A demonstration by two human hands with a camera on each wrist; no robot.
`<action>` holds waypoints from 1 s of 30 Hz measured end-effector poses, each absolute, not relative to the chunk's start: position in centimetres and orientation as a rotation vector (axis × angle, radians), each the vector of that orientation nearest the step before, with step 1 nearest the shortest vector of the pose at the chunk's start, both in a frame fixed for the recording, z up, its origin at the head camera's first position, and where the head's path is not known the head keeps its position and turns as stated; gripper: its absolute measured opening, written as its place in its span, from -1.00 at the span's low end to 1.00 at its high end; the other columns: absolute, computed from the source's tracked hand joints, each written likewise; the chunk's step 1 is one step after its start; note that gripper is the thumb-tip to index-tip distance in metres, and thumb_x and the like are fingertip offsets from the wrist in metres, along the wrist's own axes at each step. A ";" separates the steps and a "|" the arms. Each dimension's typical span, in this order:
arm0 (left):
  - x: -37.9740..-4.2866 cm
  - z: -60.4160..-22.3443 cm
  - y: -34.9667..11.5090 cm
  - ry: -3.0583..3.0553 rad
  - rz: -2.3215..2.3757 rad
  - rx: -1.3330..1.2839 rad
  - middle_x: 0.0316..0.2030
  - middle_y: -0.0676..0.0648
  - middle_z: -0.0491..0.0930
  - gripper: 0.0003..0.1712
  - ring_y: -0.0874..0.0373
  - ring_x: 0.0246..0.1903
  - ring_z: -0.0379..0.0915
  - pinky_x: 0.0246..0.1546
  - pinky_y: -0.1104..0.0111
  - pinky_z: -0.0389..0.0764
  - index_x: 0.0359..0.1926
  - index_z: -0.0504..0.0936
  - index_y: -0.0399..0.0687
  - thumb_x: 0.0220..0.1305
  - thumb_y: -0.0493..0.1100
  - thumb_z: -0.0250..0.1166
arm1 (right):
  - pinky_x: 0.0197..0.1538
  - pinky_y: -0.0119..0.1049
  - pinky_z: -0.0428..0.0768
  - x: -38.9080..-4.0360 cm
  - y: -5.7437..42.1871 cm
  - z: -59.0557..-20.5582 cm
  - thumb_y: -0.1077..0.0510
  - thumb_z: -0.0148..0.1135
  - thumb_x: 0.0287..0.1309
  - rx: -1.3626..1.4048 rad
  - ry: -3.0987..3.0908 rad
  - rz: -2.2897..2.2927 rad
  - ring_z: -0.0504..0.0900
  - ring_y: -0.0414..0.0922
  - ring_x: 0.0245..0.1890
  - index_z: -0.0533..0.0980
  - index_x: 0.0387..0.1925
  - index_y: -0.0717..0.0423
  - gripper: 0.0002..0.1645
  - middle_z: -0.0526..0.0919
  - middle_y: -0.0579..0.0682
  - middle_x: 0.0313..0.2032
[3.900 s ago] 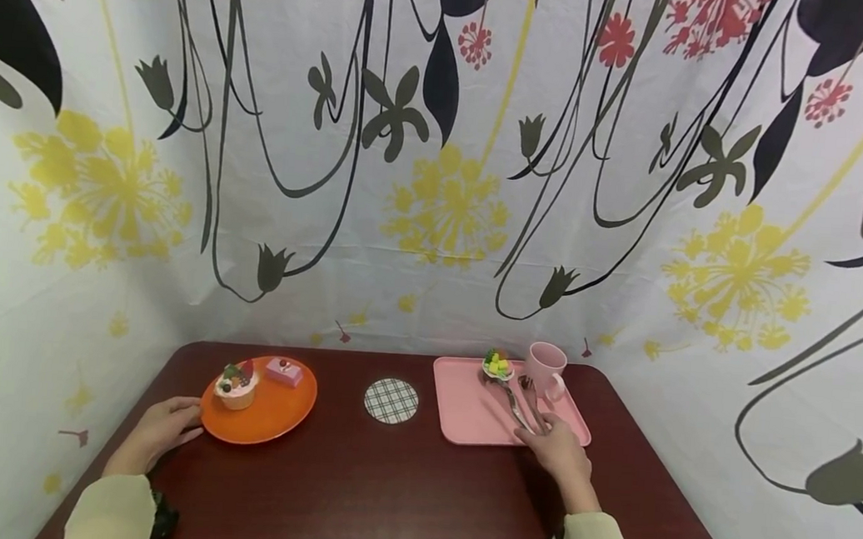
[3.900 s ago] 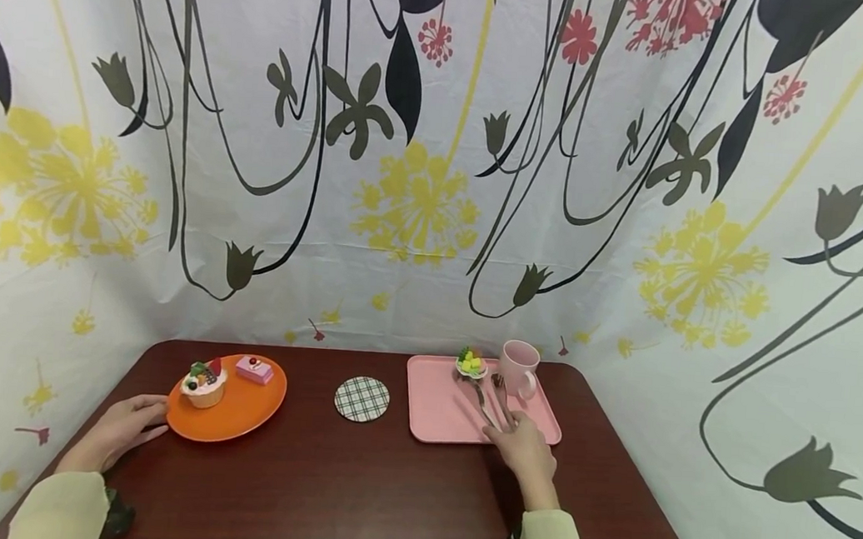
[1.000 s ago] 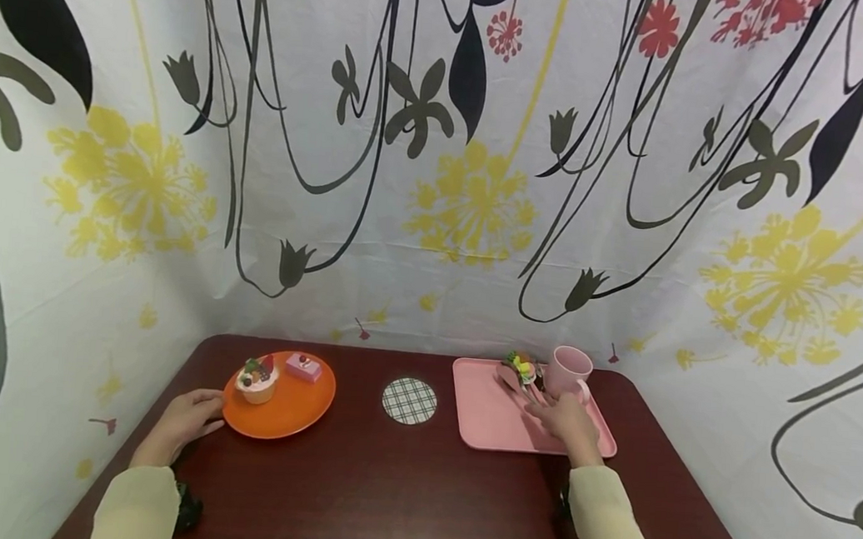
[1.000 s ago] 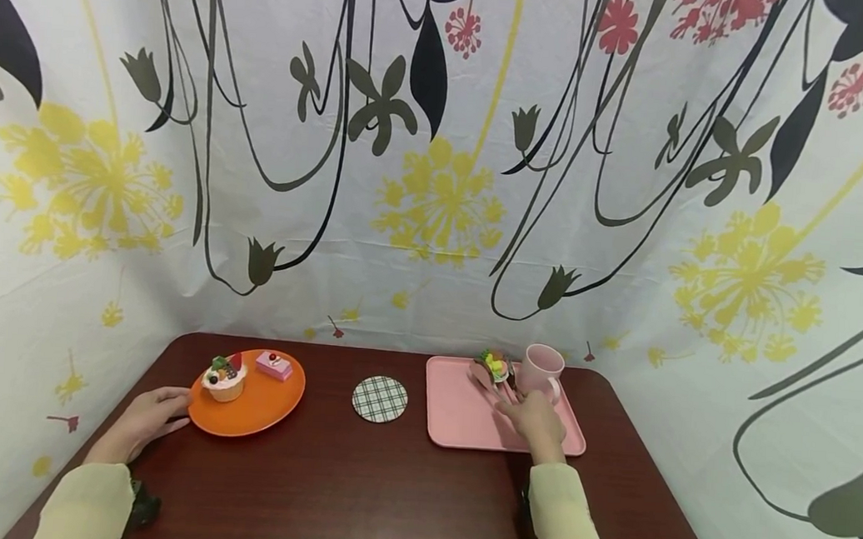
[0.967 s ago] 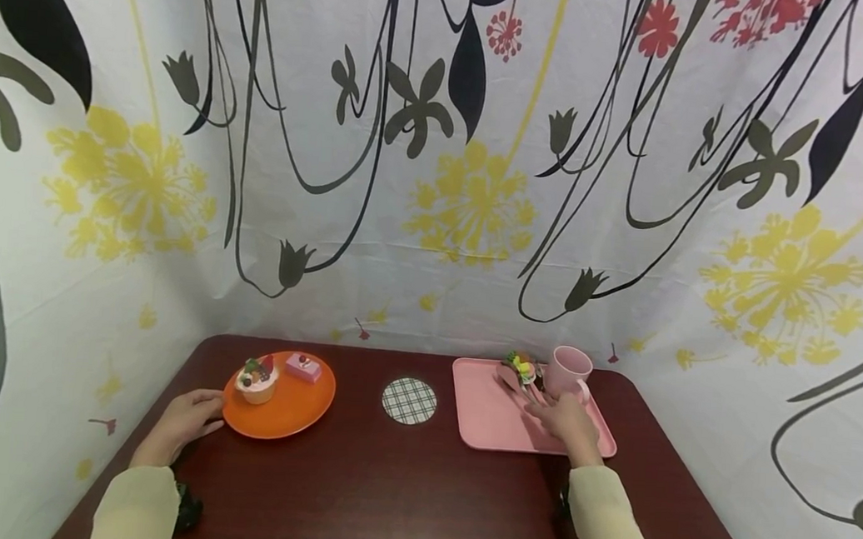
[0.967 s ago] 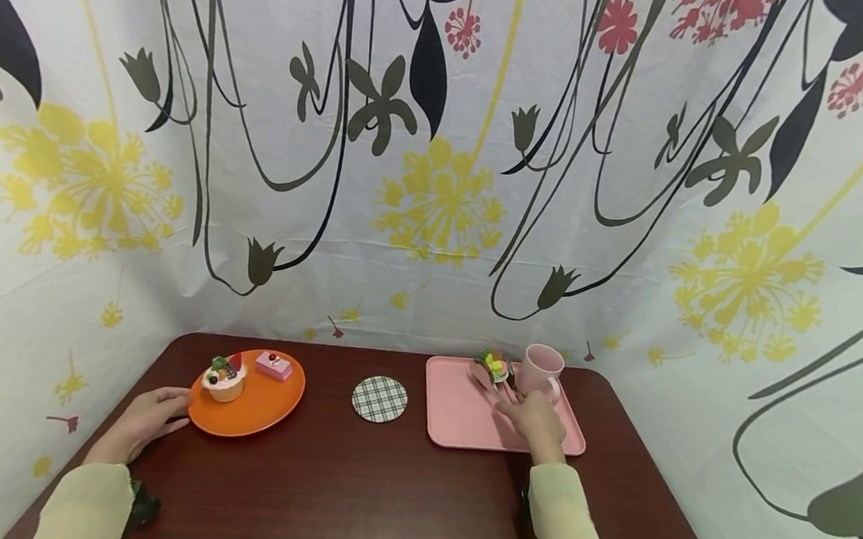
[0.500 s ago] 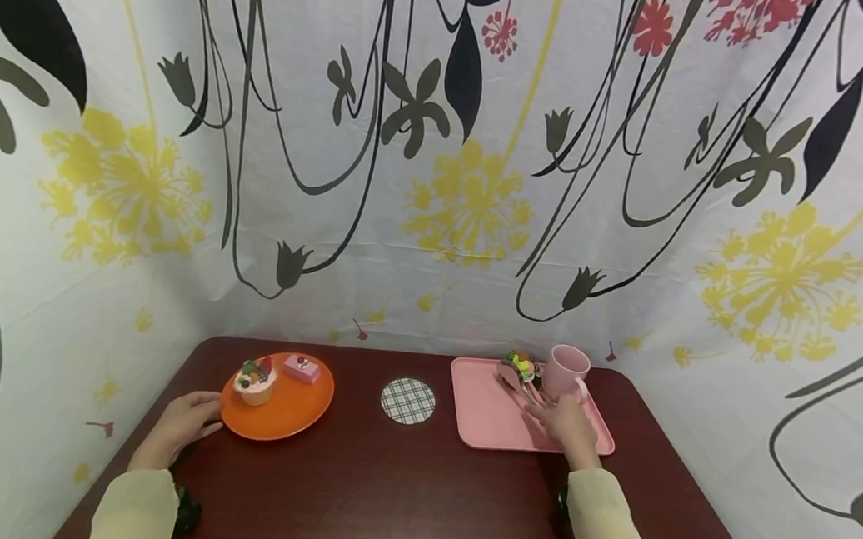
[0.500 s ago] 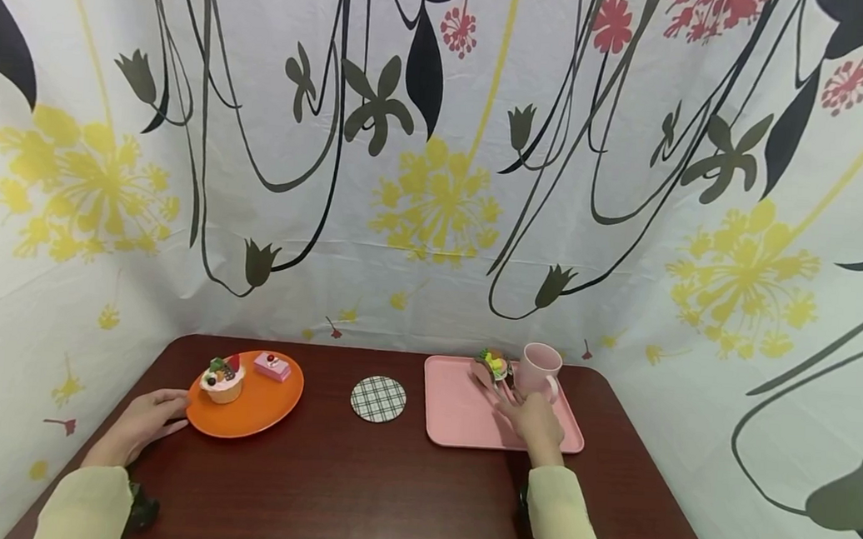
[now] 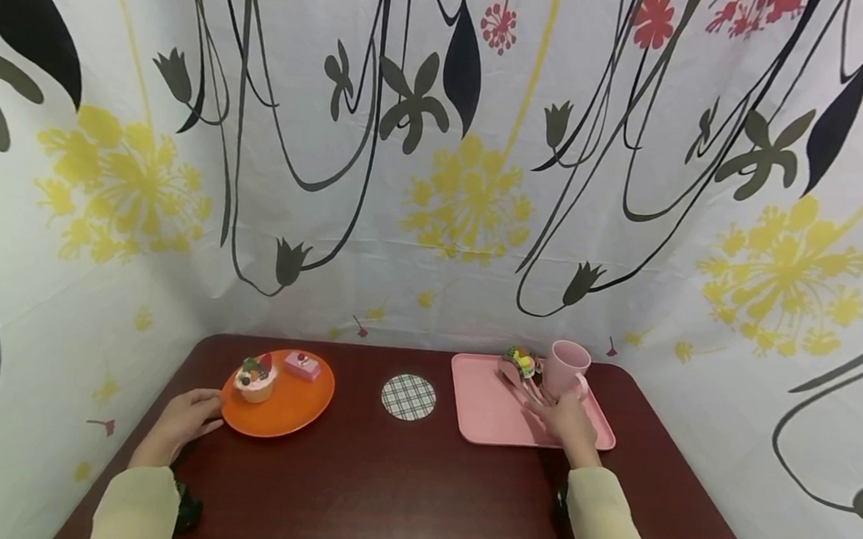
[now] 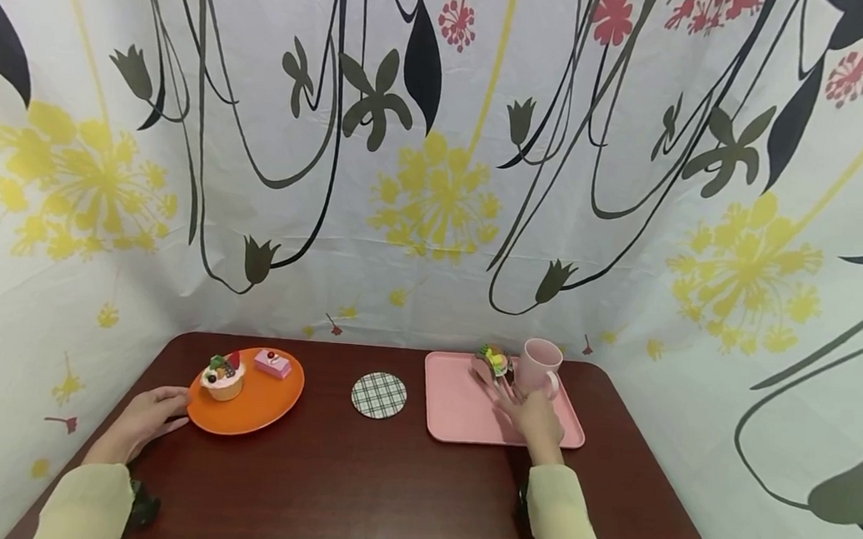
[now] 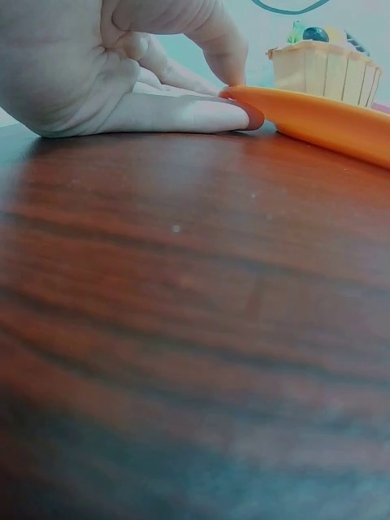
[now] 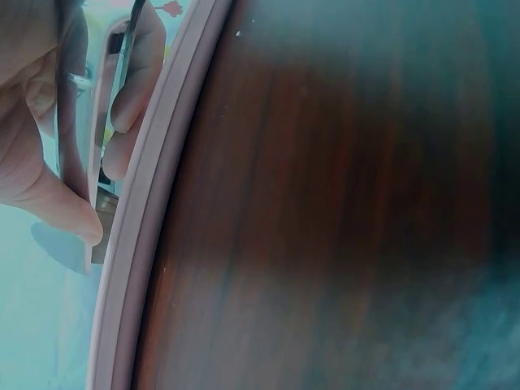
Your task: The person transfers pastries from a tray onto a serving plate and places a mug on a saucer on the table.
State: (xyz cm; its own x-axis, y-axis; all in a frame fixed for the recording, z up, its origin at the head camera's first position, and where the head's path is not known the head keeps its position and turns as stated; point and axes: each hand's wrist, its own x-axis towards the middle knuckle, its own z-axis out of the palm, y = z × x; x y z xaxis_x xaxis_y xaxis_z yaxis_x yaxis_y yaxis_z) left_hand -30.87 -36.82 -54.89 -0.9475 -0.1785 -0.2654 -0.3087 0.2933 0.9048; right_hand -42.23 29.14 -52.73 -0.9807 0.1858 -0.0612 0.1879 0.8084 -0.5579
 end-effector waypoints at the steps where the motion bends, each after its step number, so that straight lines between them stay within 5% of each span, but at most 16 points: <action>1: -30.8 -54.8 -36.8 2.438 1.739 -0.452 0.49 -0.56 0.29 -0.26 -0.25 0.38 0.49 0.08 0.35 0.81 0.59 0.16 -0.50 0.74 0.02 0.00 | -0.33 -0.05 0.47 -42.2 29.1 -52.6 -0.43 0.41 0.27 0.310 2.989 -0.919 0.62 0.06 -0.31 0.68 -0.18 0.11 -0.34 0.71 0.04 -0.35; 8: -30.9 -54.9 -37.0 2.429 1.769 -0.464 0.49 -0.56 0.28 -0.25 0.00 0.22 0.63 0.05 0.37 0.82 0.58 0.17 -0.49 0.73 0.03 0.03 | -0.23 0.04 0.54 -41.6 28.9 -52.1 -0.40 0.39 0.31 0.310 2.975 -0.901 0.67 0.20 -0.10 0.56 0.20 0.27 -0.14 0.75 0.28 0.01; 12: -31.0 -55.1 -37.1 2.416 1.787 -0.470 0.49 -0.56 0.28 -0.25 0.04 0.19 0.63 0.04 0.38 0.82 0.58 0.16 -0.49 0.73 0.02 0.04 | -0.04 0.21 0.59 -41.4 29.0 -51.9 -0.40 0.38 0.31 0.304 2.953 -0.901 0.61 0.39 0.21 0.36 0.53 0.26 0.08 0.49 0.43 0.42; 15: -31.1 -55.3 -37.2 2.412 1.790 -0.479 0.50 -0.56 0.27 -0.25 -0.02 0.23 0.62 0.04 0.38 0.82 0.59 0.16 -0.48 0.72 0.02 0.04 | 0.08 0.31 0.60 -41.3 29.1 -52.0 -0.39 0.37 0.34 0.289 2.949 -0.903 0.50 0.46 0.37 0.25 0.62 0.21 0.13 0.30 0.45 0.54; 18: -31.3 -55.4 -37.1 2.407 1.793 -0.498 0.52 -0.56 0.24 -0.22 -0.18 0.32 0.56 0.04 0.38 0.82 0.61 0.11 -0.47 0.71 0.02 0.06 | 0.03 0.27 0.62 -41.2 29.2 -52.1 -0.36 0.37 0.35 0.275 2.966 -0.893 0.54 0.45 0.33 0.35 0.59 0.19 0.05 0.37 0.43 0.51; 24: -31.3 -55.2 -37.0 2.394 1.813 -0.501 0.53 -0.60 0.16 -0.14 -0.36 0.48 0.35 0.05 0.35 0.82 0.66 -0.06 -0.47 0.69 -0.01 0.06 | -0.22 0.03 0.57 -41.1 29.3 -52.0 -0.36 0.40 0.33 0.281 2.983 -0.882 0.65 0.20 -0.08 0.53 0.40 0.19 -0.10 0.66 0.41 0.19; 30: -31.2 -55.2 -36.9 2.402 1.810 -0.483 0.52 -0.60 0.18 -0.16 -0.32 0.44 0.41 0.05 0.37 0.82 0.65 -0.05 -0.48 0.70 -0.02 0.06 | -0.19 0.04 0.60 -40.7 29.4 -51.9 -0.35 0.39 0.34 0.252 3.004 -0.888 0.72 0.16 -0.06 0.52 0.41 0.22 -0.09 0.82 0.21 -0.02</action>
